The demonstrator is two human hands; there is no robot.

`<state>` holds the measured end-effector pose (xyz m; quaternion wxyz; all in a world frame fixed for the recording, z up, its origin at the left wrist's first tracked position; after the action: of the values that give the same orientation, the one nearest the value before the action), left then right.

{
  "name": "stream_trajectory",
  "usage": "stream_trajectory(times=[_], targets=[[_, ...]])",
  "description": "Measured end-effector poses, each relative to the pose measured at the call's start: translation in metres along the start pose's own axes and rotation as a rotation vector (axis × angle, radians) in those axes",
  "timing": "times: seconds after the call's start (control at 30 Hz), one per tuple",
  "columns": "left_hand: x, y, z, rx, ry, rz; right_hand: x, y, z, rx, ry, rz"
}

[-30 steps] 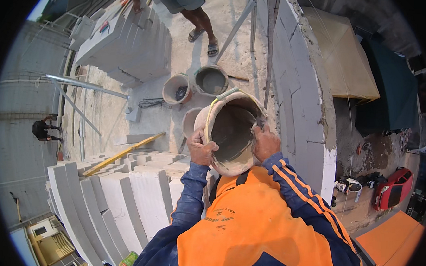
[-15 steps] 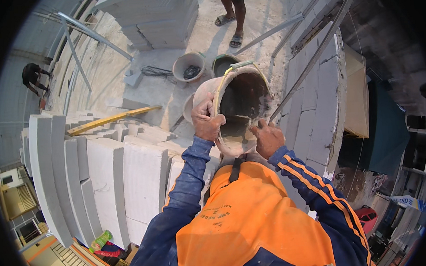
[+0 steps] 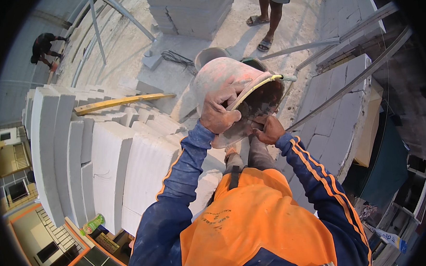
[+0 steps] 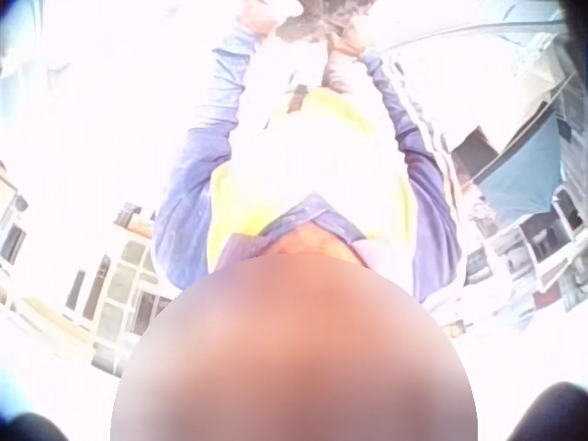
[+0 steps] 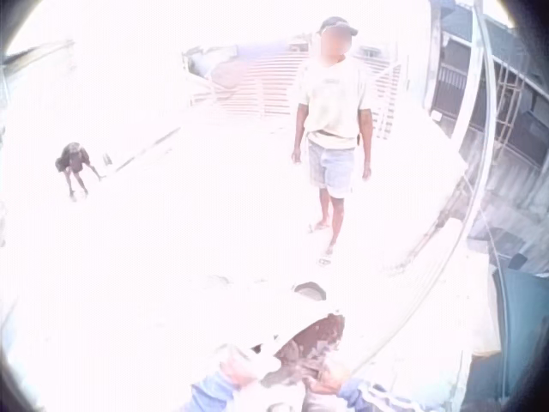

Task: The person applies mortar to a white block using a trowel, places it on a wall, and taps it into position. They then scoop mortar from a bucket and spread it along the wall to prepare for the next block.

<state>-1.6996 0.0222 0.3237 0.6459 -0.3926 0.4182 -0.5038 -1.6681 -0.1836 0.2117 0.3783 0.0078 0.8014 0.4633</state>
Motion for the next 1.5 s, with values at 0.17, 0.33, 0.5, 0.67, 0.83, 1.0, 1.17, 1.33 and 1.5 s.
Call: stream_trajectory(times=[0.17, 0.33, 0.5, 0.67, 0.83, 1.0, 1.17, 1.33, 1.5], targets=[[-0.022, 0.07, -0.002, -0.414, -0.351, -0.326, 0.051, -0.03, 0.04, 0.011, 0.168, 0.652], [-0.022, 0.139, -0.019, -0.544, -0.741, -0.283, 0.051, -0.074, 0.08, 0.008, 0.3, 0.711], [-0.015, 0.214, -0.052, -0.698, -1.046, -0.233, 0.028, -0.144, 0.112, 0.103, 0.394, 0.751], [-0.012, 0.289, -0.08, -0.792, -1.191, -0.134, 0.006, -0.243, 0.142, 0.099, 0.143, 0.692], [-0.012, 0.343, -0.092, -0.852, -1.207, -0.094, 0.028, -0.366, 0.209, 0.344, -0.024, 0.235], [-0.008, 0.373, -0.101, -0.856, -1.206, -0.119, 0.104, -0.451, 0.314, 0.445, -0.032, -0.329], [-0.016, 0.397, -0.106, -0.863, -1.182, -0.014, 0.146, -0.481, 0.33, 0.433, -0.014, -0.518], [-0.028, 0.402, -0.099, -0.805, -1.168, -0.065, 0.117, -0.435, 0.269, 0.556, -0.035, -0.364], [-0.037, 0.373, -0.074, -0.762, -1.101, -0.108, 0.037, -0.294, 0.171, 0.1, -0.222, -0.116]])
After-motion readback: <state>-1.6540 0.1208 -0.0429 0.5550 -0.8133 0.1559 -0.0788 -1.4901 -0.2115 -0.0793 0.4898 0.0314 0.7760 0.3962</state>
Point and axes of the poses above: each hand's wrist, its own z-axis towards the middle knuckle, its own x-axis out of the palm, y = z × x, the point moved 4 cm from there along z, towards the middle knuckle
